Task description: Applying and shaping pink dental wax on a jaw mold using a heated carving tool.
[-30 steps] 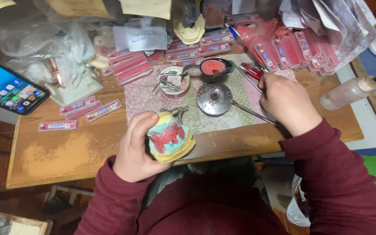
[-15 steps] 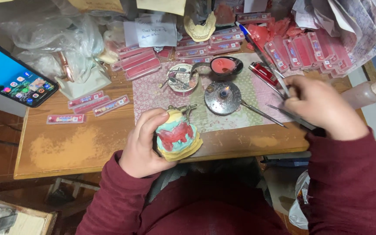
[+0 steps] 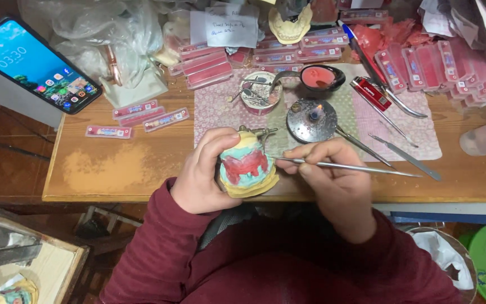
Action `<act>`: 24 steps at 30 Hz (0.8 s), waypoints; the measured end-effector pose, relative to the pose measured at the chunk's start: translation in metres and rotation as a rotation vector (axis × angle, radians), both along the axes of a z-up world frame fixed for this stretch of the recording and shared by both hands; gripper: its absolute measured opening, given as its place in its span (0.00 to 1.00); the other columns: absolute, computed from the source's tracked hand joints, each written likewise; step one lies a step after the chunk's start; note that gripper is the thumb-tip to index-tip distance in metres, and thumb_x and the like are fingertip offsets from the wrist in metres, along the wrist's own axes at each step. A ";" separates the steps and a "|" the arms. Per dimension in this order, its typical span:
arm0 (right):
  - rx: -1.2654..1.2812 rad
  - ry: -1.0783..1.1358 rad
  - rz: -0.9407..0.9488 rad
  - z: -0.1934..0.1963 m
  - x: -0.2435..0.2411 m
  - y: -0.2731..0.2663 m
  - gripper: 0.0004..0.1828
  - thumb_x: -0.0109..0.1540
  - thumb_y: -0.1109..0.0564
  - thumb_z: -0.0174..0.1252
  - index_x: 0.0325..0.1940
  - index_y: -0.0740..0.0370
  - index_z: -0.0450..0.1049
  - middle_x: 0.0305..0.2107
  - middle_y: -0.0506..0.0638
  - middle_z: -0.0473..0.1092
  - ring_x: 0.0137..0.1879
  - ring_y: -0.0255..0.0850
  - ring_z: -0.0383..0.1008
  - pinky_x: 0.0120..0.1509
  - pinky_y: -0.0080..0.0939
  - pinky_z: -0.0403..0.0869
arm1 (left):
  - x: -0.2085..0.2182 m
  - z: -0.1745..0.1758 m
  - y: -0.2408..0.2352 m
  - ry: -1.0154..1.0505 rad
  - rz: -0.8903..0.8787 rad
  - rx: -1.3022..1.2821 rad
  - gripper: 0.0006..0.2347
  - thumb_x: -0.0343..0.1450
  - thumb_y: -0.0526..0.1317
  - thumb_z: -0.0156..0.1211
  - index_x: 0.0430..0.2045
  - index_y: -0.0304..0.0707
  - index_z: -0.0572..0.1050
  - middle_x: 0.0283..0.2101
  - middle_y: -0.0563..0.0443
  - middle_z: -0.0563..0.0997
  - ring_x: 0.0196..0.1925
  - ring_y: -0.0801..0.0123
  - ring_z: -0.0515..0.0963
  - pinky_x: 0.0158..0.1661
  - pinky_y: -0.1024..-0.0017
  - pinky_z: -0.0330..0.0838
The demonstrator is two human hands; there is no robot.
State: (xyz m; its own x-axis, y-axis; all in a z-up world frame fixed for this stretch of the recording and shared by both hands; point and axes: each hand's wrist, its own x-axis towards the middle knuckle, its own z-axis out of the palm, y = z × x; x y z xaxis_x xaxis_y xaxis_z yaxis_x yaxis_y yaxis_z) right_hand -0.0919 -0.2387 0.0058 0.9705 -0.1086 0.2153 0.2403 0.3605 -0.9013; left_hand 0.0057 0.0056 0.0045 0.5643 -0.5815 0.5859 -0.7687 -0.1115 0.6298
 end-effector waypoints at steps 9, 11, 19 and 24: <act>0.037 -0.050 0.060 -0.006 0.004 0.008 0.11 0.69 0.74 0.47 0.49 0.63 0.59 0.50 0.65 0.71 0.62 0.55 0.77 0.66 0.49 0.78 | 0.003 0.001 0.000 -0.011 -0.037 -0.003 0.43 0.51 0.34 0.80 0.62 0.43 0.60 0.58 0.38 0.71 0.61 0.47 0.76 0.60 0.58 0.73; 0.035 -0.044 0.081 -0.004 0.005 0.006 0.11 0.69 0.74 0.47 0.49 0.63 0.59 0.50 0.65 0.71 0.62 0.56 0.77 0.67 0.50 0.79 | 0.002 0.001 0.001 -0.006 -0.037 -0.002 0.43 0.51 0.34 0.80 0.62 0.43 0.60 0.58 0.38 0.71 0.61 0.47 0.76 0.60 0.58 0.73; -0.079 -0.069 0.143 -0.003 0.011 -0.004 0.09 0.71 0.71 0.48 0.49 0.62 0.59 0.50 0.67 0.73 0.59 0.51 0.78 0.65 0.46 0.79 | 0.001 0.005 0.000 -0.032 -0.011 0.021 0.42 0.53 0.36 0.82 0.62 0.43 0.61 0.59 0.37 0.71 0.60 0.46 0.78 0.58 0.59 0.76; -0.097 -0.056 0.170 -0.001 0.016 -0.007 0.09 0.70 0.72 0.49 0.48 0.63 0.59 0.50 0.70 0.73 0.58 0.50 0.79 0.64 0.46 0.79 | 0.000 0.012 -0.003 -0.037 0.009 0.025 0.41 0.54 0.36 0.82 0.62 0.43 0.62 0.58 0.38 0.72 0.59 0.46 0.79 0.56 0.60 0.77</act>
